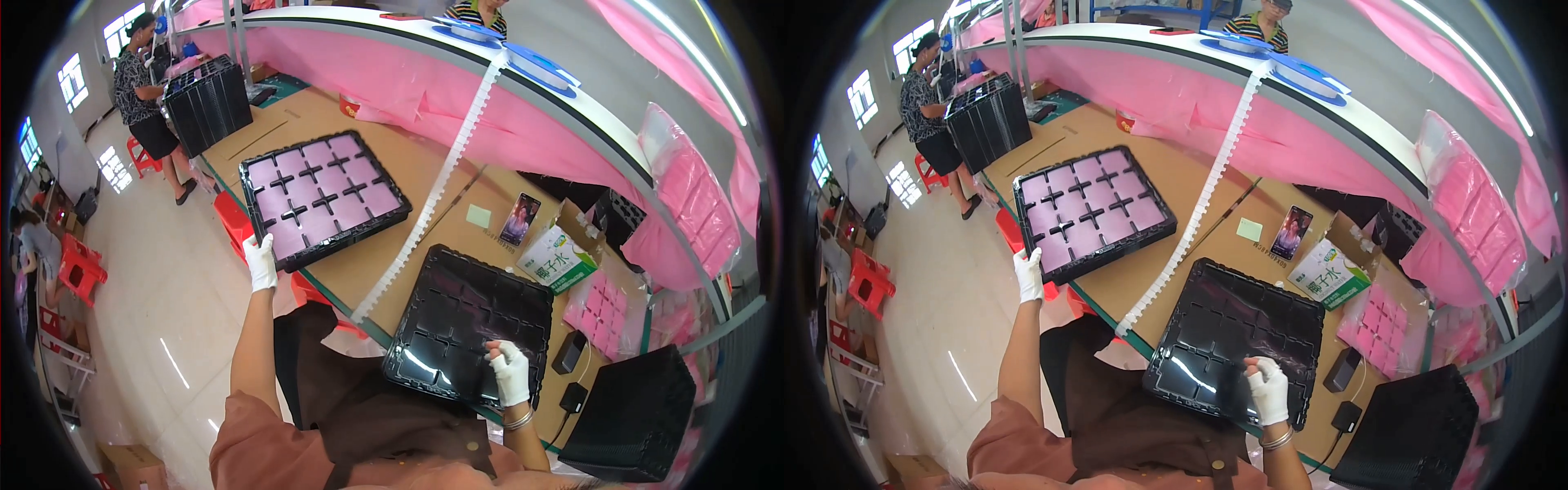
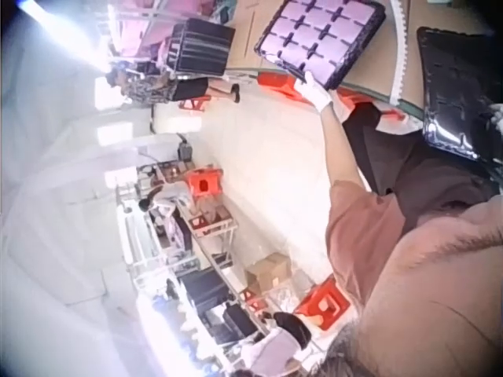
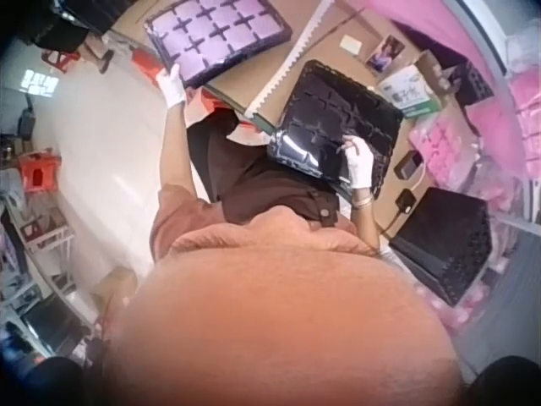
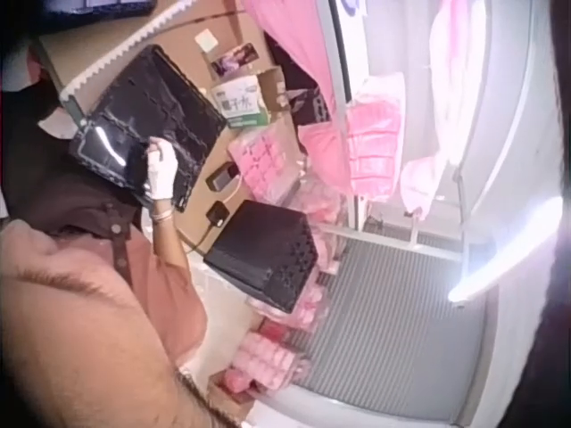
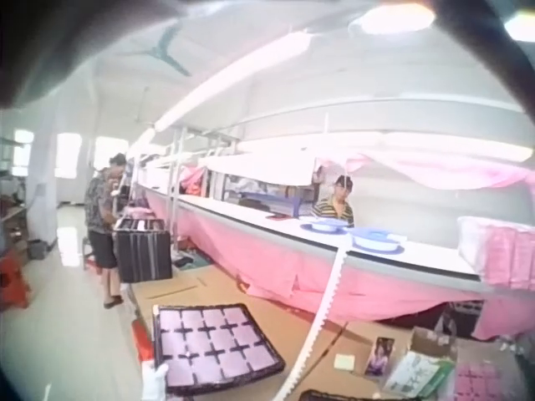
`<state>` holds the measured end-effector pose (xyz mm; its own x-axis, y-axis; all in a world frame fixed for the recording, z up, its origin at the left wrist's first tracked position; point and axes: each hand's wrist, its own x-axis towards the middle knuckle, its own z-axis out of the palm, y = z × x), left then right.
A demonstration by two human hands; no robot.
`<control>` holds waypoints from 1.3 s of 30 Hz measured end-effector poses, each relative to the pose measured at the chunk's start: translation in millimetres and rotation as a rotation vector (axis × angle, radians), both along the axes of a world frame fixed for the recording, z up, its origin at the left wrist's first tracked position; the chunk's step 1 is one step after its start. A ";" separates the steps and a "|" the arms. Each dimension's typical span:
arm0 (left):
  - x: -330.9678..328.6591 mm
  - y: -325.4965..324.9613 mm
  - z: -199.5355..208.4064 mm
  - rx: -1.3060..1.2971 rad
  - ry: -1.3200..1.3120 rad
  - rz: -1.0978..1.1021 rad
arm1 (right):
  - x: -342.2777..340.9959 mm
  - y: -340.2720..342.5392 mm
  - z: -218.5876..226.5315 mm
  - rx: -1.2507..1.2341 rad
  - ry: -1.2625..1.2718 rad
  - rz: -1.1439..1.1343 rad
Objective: The person places pink plastic foam inserts into a black plastic grid tray by hand, fitting them into the grid on an assembly line.
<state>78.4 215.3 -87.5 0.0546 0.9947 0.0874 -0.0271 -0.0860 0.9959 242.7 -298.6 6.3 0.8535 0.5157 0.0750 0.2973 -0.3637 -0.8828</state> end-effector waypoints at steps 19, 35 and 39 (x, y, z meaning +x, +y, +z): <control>47.1 -33.9 0.5 0.282 0.656 0.456 | 174.1 285.0 -88.6 0.602 1.010 -0.150; 52.6 -210.6 103.5 -0.535 -0.146 -0.986 | 38.9 168.7 28.8 0.756 0.878 0.431; 58.8 -228.8 101.4 -0.656 -0.304 -0.903 | 2.0 149.1 16.0 0.593 0.773 0.294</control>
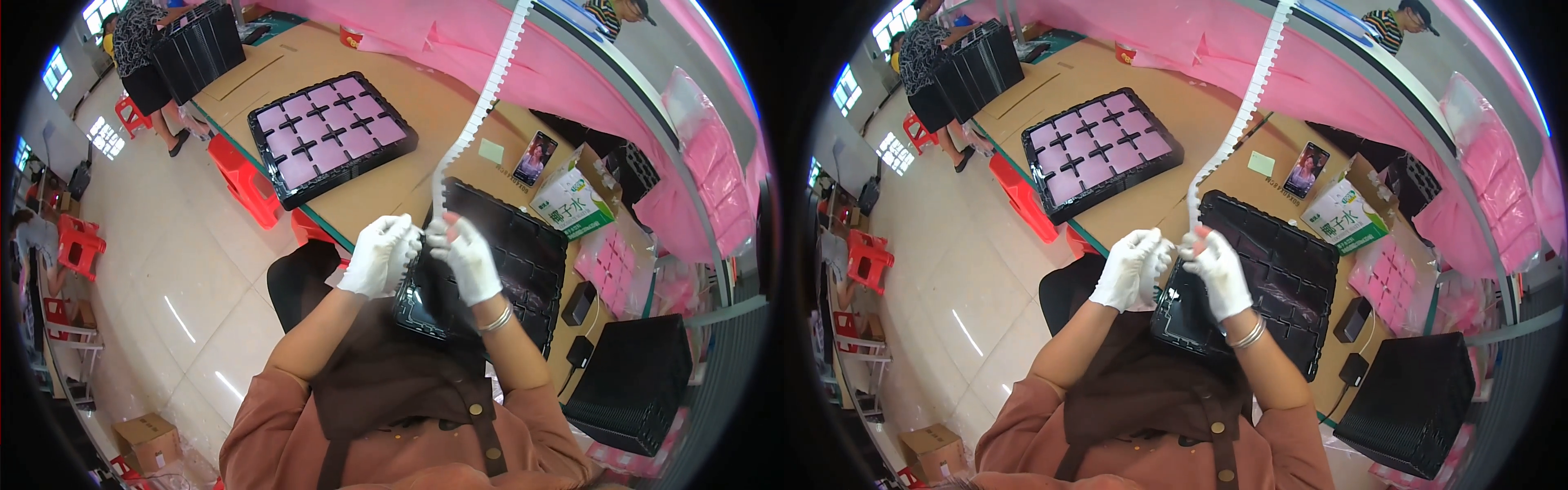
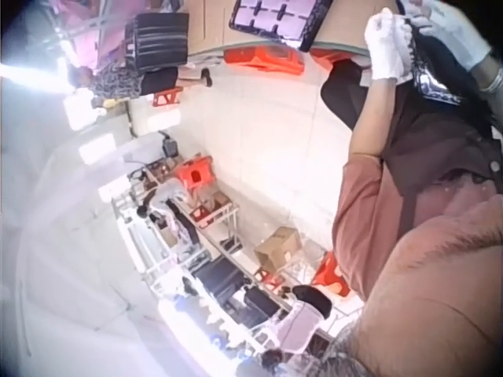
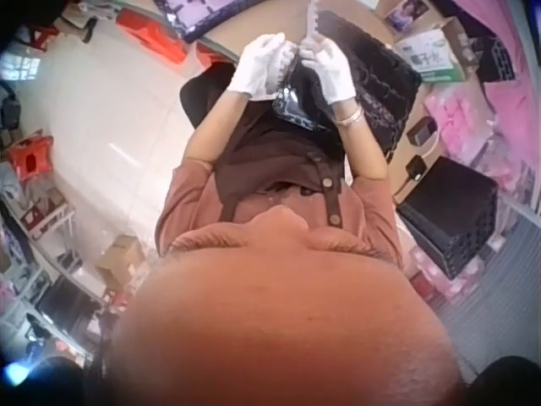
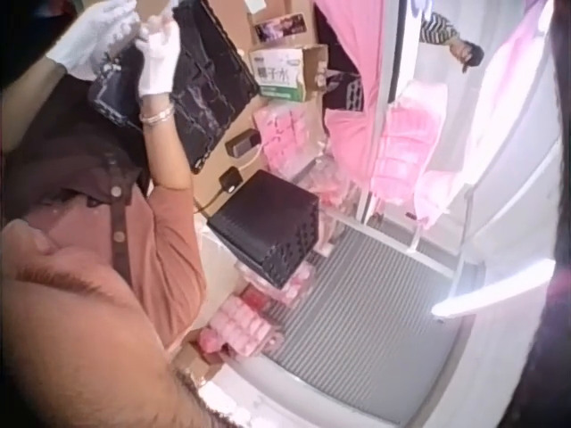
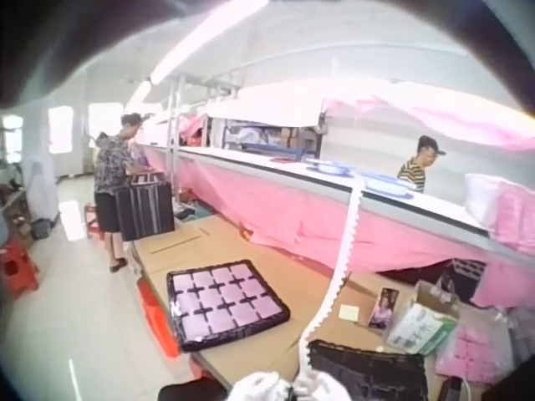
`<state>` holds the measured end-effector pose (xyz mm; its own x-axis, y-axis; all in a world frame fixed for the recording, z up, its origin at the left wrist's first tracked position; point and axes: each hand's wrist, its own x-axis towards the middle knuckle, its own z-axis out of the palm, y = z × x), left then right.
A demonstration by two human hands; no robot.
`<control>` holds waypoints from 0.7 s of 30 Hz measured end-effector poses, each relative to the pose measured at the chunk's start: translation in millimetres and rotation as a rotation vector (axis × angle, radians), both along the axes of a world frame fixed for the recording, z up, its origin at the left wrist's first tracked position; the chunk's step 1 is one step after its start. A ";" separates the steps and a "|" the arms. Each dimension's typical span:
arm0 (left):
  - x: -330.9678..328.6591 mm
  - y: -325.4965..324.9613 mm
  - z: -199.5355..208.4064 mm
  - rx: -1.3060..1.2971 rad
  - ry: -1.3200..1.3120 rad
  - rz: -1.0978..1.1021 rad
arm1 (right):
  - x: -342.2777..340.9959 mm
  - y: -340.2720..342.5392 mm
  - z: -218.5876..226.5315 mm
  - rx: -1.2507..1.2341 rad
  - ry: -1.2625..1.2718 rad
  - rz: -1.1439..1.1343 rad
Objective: The person places pink plastic foam inserts into a black plastic grid tray by hand, fitting them into the grid on an assembly line.
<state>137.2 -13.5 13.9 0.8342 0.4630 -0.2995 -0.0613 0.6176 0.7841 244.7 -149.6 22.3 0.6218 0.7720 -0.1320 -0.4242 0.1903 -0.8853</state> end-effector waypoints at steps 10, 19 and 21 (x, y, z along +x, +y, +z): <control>-7.0 0.2 31.8 -0.122 -0.191 0.373 | -66.1 -16.5 -21.7 -0.261 -0.241 0.124; -38.5 -41.4 -19.1 -0.181 -0.010 -0.055 | -45.2 -14.4 -17.1 -0.241 -0.284 0.016; -42.1 -45.6 -28.2 0.085 0.035 -0.018 | -41.8 -13.9 -17.6 -0.282 -0.344 0.034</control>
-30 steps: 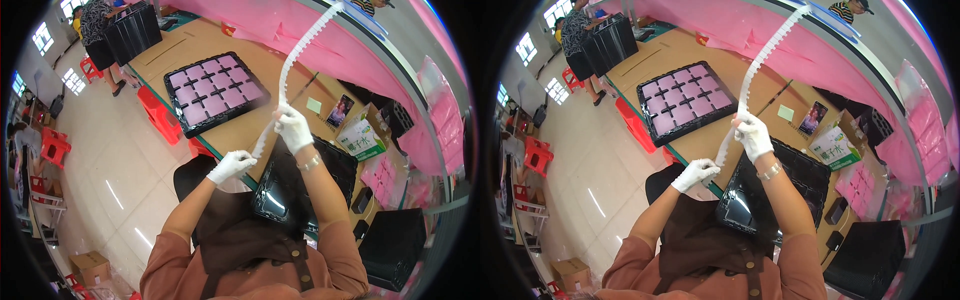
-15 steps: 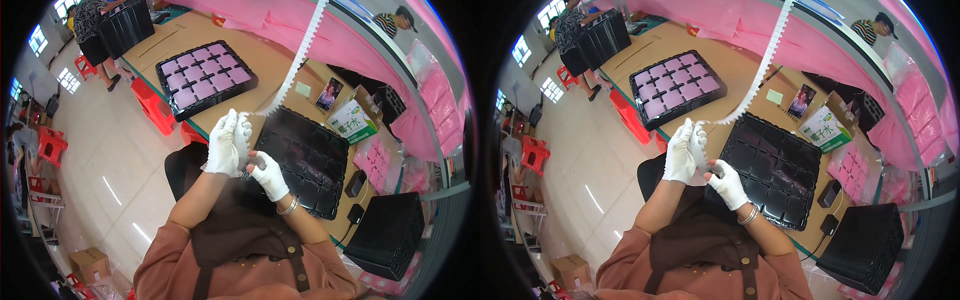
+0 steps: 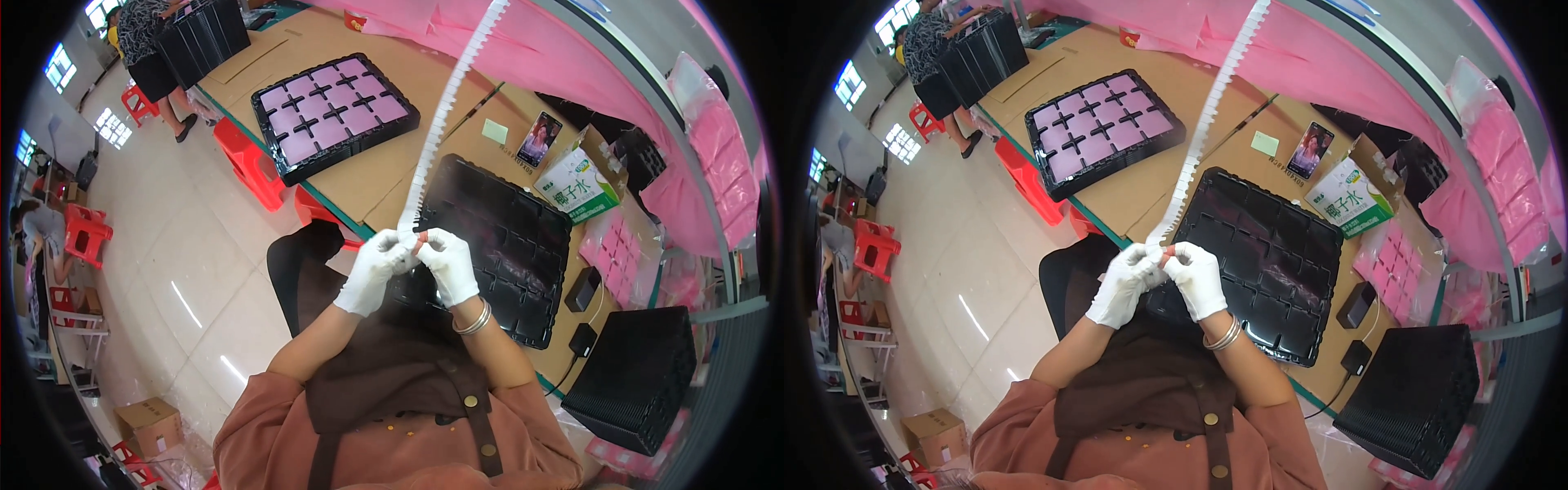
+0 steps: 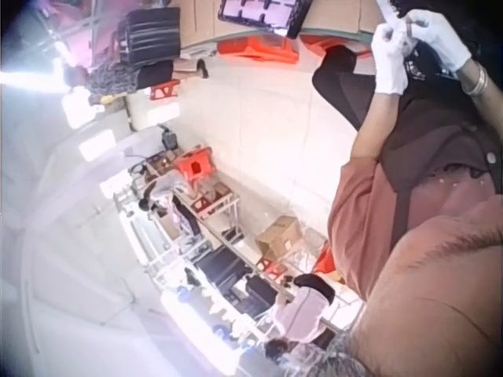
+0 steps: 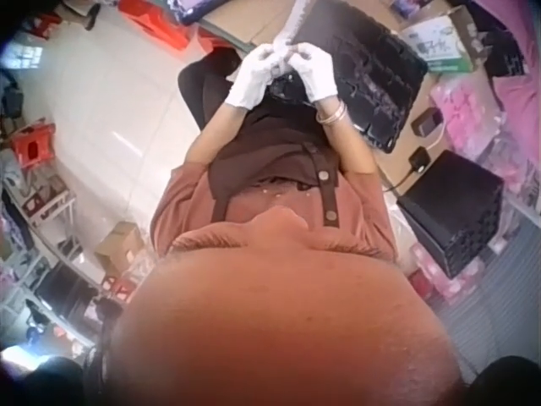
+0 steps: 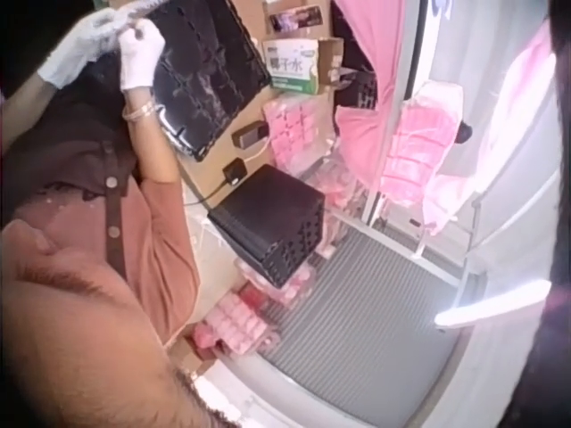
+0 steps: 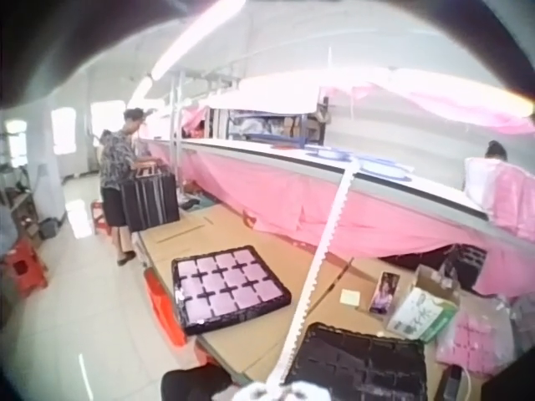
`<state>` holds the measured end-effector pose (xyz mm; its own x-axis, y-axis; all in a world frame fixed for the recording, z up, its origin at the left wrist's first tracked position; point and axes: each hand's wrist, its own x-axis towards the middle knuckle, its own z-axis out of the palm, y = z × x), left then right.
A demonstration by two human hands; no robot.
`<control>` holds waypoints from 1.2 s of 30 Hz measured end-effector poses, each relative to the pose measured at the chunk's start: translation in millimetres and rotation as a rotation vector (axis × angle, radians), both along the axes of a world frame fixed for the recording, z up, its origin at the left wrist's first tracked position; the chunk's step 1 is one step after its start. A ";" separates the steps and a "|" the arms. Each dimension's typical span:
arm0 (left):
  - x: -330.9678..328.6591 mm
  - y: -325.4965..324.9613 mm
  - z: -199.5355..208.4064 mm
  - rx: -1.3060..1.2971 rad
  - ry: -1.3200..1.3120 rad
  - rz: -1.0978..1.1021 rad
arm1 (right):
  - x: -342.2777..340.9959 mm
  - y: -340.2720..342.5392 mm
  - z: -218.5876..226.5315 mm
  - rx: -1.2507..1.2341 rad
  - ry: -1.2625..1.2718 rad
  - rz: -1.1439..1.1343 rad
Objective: The person places pink plastic foam inserts into a black plastic grid tray by hand, fitting them into the grid on an assembly line.
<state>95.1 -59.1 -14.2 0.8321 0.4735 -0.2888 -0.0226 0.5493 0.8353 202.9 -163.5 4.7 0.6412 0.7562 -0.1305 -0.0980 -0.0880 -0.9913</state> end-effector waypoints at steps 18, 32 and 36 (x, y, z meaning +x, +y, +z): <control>5.5 15.4 29.5 -0.078 -0.015 0.281 | -11.4 2.5 8.6 0.077 0.131 0.040; 10.9 36.0 -5.4 -0.030 0.009 0.392 | 31.2 15.1 8.5 -0.017 -0.688 -0.165; 12.9 40.3 -5.4 -0.061 0.017 0.400 | 109.8 16.5 -12.1 -0.013 -0.203 -0.106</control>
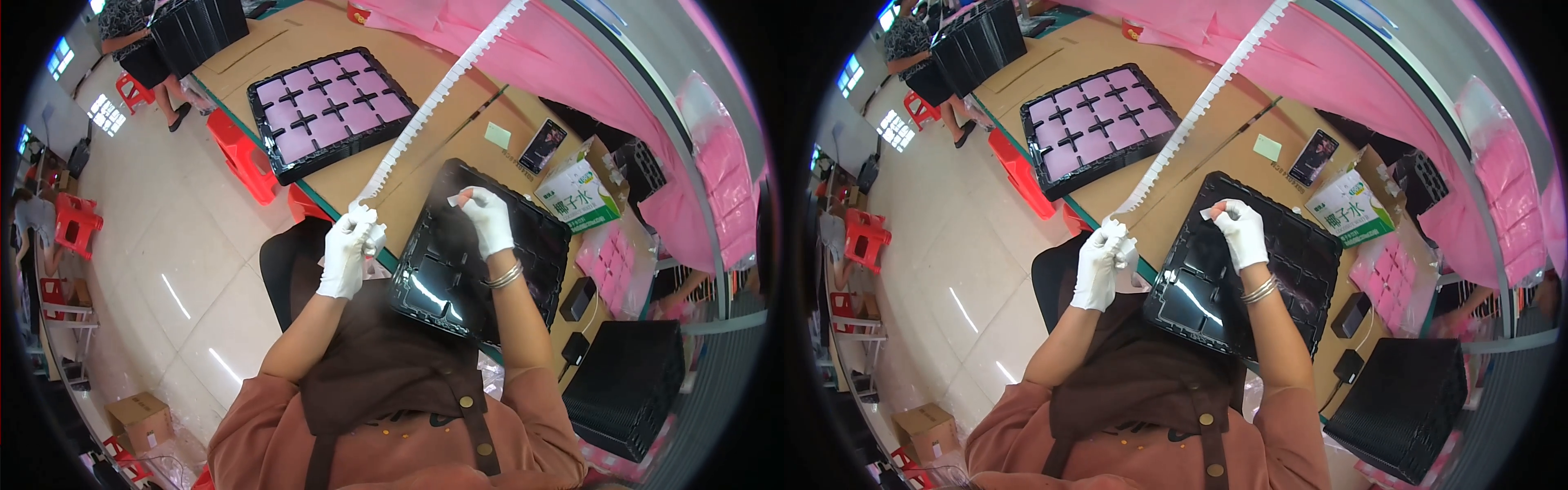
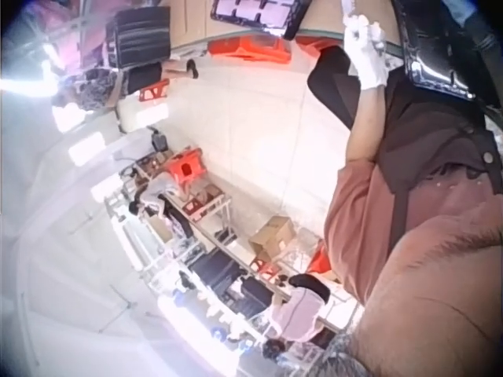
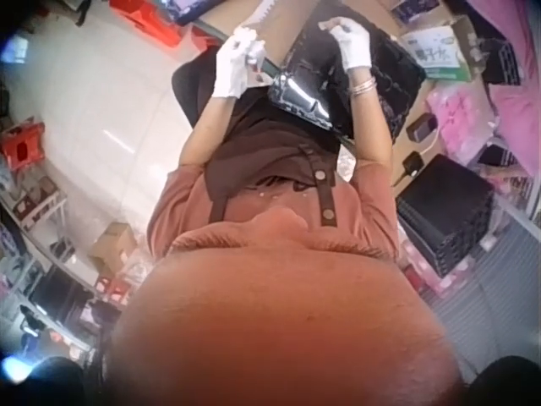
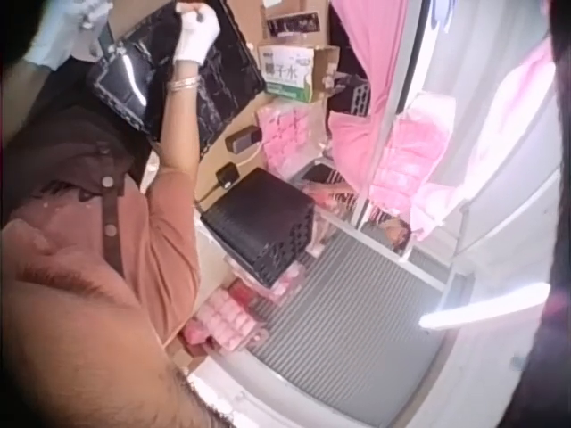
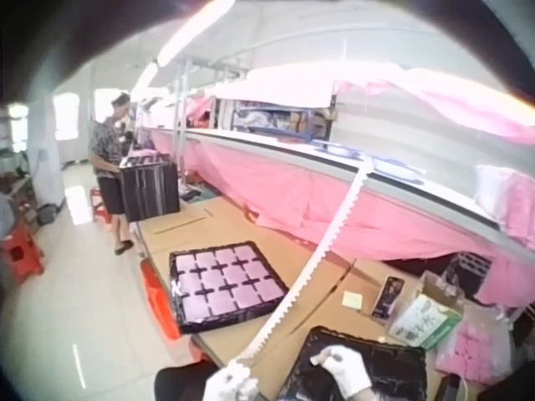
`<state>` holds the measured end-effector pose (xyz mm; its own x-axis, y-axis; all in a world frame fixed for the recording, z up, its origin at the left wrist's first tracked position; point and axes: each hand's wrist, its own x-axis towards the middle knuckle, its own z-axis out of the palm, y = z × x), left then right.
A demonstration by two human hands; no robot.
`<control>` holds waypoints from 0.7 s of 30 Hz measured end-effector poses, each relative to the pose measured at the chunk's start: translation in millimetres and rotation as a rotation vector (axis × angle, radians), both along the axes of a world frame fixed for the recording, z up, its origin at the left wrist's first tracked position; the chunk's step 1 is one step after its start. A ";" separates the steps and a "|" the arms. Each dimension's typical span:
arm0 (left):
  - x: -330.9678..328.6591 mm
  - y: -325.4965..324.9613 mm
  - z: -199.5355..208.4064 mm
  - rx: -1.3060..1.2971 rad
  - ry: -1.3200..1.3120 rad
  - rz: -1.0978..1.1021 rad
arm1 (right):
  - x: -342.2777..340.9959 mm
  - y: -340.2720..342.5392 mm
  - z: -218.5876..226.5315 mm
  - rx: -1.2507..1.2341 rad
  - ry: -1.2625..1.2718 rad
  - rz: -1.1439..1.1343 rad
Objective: The person places pink plastic foam inserts into a black plastic grid tray by hand, fitting them into the grid on an assembly line.
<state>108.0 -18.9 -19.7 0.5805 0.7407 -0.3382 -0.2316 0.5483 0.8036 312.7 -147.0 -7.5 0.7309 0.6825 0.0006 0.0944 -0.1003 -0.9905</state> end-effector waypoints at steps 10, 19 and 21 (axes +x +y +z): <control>-4.6 12.4 17.1 0.047 0.066 -0.116 | 37.7 -10.1 32.4 0.125 -0.183 -0.281; -6.3 9.3 28.3 0.063 0.089 -0.245 | 230.5 -159.2 79.4 -0.762 -0.868 -0.821; 0.9 1.7 30.5 0.069 0.064 -0.263 | 219.2 -152.7 77.7 -0.838 -0.923 -0.771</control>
<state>108.9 -17.1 10.8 0.7350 0.5899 -0.3345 -0.0362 0.5267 0.8493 531.9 -299.8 70.3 0.8673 0.1671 0.4690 0.3062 -0.9218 -0.2378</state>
